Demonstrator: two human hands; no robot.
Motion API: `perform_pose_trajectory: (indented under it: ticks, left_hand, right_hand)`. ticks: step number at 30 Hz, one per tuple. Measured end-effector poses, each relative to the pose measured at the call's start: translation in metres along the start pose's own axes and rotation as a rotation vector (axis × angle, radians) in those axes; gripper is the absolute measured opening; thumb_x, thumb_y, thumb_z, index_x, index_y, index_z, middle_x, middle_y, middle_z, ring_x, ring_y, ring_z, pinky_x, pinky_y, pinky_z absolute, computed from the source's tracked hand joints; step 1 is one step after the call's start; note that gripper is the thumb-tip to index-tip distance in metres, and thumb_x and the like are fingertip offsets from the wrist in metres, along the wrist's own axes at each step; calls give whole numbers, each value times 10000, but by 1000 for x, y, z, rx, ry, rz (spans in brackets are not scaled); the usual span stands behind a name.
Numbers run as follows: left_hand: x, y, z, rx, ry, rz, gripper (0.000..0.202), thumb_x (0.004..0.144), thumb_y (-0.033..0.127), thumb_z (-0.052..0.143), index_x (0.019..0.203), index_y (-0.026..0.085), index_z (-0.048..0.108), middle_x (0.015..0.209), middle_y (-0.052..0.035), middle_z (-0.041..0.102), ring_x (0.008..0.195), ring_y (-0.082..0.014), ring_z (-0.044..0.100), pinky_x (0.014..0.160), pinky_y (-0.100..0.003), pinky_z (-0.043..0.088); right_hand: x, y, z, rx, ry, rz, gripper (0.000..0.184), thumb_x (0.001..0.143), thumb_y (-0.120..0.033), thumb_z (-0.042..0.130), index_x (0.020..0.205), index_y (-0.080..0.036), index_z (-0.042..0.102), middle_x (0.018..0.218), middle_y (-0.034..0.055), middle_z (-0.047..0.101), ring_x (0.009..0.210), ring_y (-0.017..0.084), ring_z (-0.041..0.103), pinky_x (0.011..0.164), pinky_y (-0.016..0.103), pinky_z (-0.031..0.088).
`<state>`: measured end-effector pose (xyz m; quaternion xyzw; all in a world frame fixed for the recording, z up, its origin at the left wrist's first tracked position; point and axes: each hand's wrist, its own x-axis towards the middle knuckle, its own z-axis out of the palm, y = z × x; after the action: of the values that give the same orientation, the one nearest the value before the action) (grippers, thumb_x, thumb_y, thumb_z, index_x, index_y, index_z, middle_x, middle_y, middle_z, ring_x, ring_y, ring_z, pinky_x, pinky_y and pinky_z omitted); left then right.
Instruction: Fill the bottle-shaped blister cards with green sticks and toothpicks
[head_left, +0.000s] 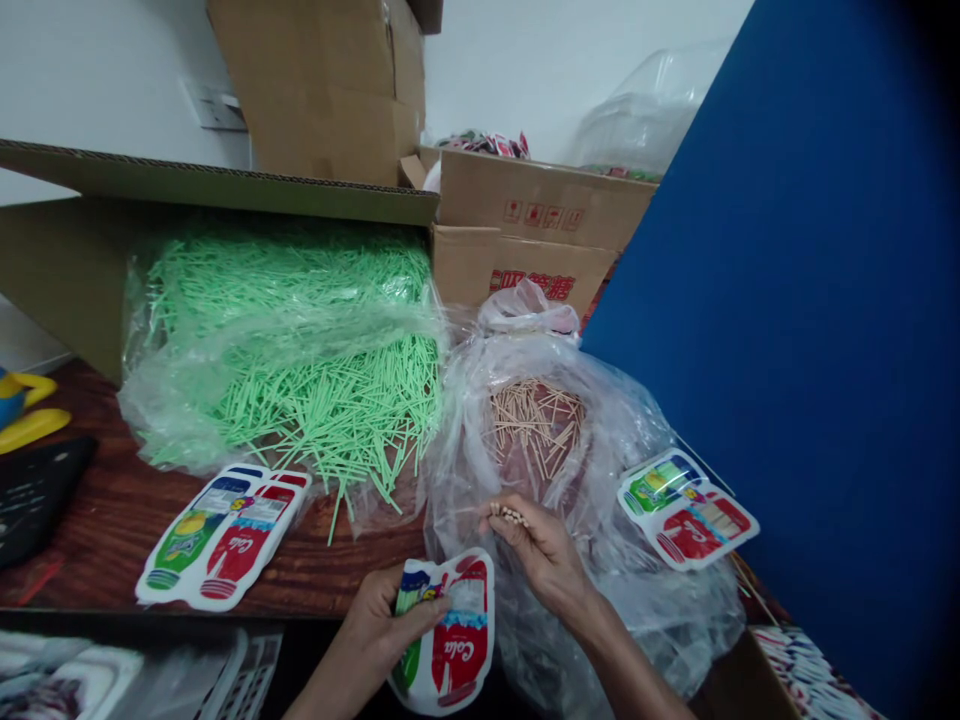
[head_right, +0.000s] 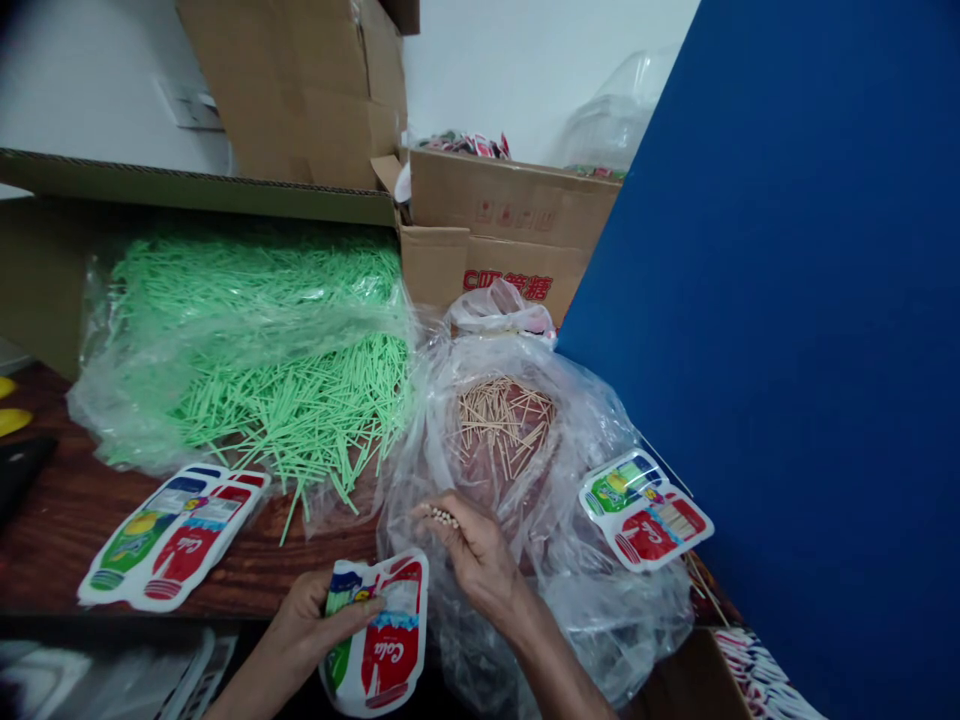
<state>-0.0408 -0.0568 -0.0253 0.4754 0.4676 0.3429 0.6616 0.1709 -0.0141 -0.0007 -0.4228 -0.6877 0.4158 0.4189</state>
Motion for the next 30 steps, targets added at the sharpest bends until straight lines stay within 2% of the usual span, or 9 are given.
perform_pose_trajectory:
  ticks: [7,10,12,16,19,22,26,29,30]
  left_hand:
    - [-1,1,1,-17,-9,-19,246,774,348,680,661,139,619,611,21,591,575,-118,487,559,-210,397]
    - [-2,0,1,-27,-15,-36,259,767,368,683,664,137,626,603,17,600,558,-118,495,549,-211,397]
    - [-2,-1,0,-34,-15,-41,269,763,379,685,667,135,626,604,14,602,552,-117,496,547,-210,396]
    - [-1,-5,-1,-29,-11,-50,303,757,409,685,664,129,618,590,14,581,544,-115,485,541,-212,394]
    - [1,-4,0,-42,-2,-59,328,732,428,701,637,131,600,580,14,572,538,-115,477,527,-211,390]
    - [3,-1,1,-49,-10,-60,324,721,425,709,641,127,610,588,9,581,546,-120,484,534,-217,398]
    - [2,1,-1,-18,-5,-38,300,757,387,689,634,125,613,578,17,568,544,-110,471,534,-211,383]
    - [2,1,-3,-46,-20,-36,270,771,362,685,666,119,638,594,12,582,550,-109,480,537,-209,379]
    - [2,0,-3,-66,-23,-43,258,764,356,695,681,116,648,602,9,587,551,-107,483,534,-206,376]
  right_hand:
    - [-1,-1,1,12,-6,8,205,953,-278,451,1036,-212,627,858,16,677,793,143,609,751,255,456]
    - [6,8,-7,-6,35,60,218,950,-304,444,1045,-203,613,838,17,669,791,152,609,755,273,454]
    - [15,22,-20,-42,91,104,214,939,-324,450,1004,-192,605,805,15,657,757,154,604,731,280,455]
    - [38,61,-56,-139,176,223,184,888,-325,474,783,-190,539,682,-6,626,602,146,579,603,267,445]
    - [52,85,-79,-183,172,278,186,855,-297,473,699,-200,504,622,-10,614,531,143,561,540,260,432]
    - [58,96,-94,-209,166,295,207,826,-275,495,632,-201,505,554,-12,589,484,138,532,510,256,411]
    - [55,86,-96,-231,211,291,175,806,-308,545,673,-194,543,588,6,605,529,158,551,542,277,424]
    - [46,56,-73,-109,258,248,211,850,-395,519,795,-194,555,729,31,648,660,179,603,646,305,474]
    - [42,42,-60,86,283,239,214,863,-405,518,877,-194,549,793,42,662,693,188,623,676,323,490]
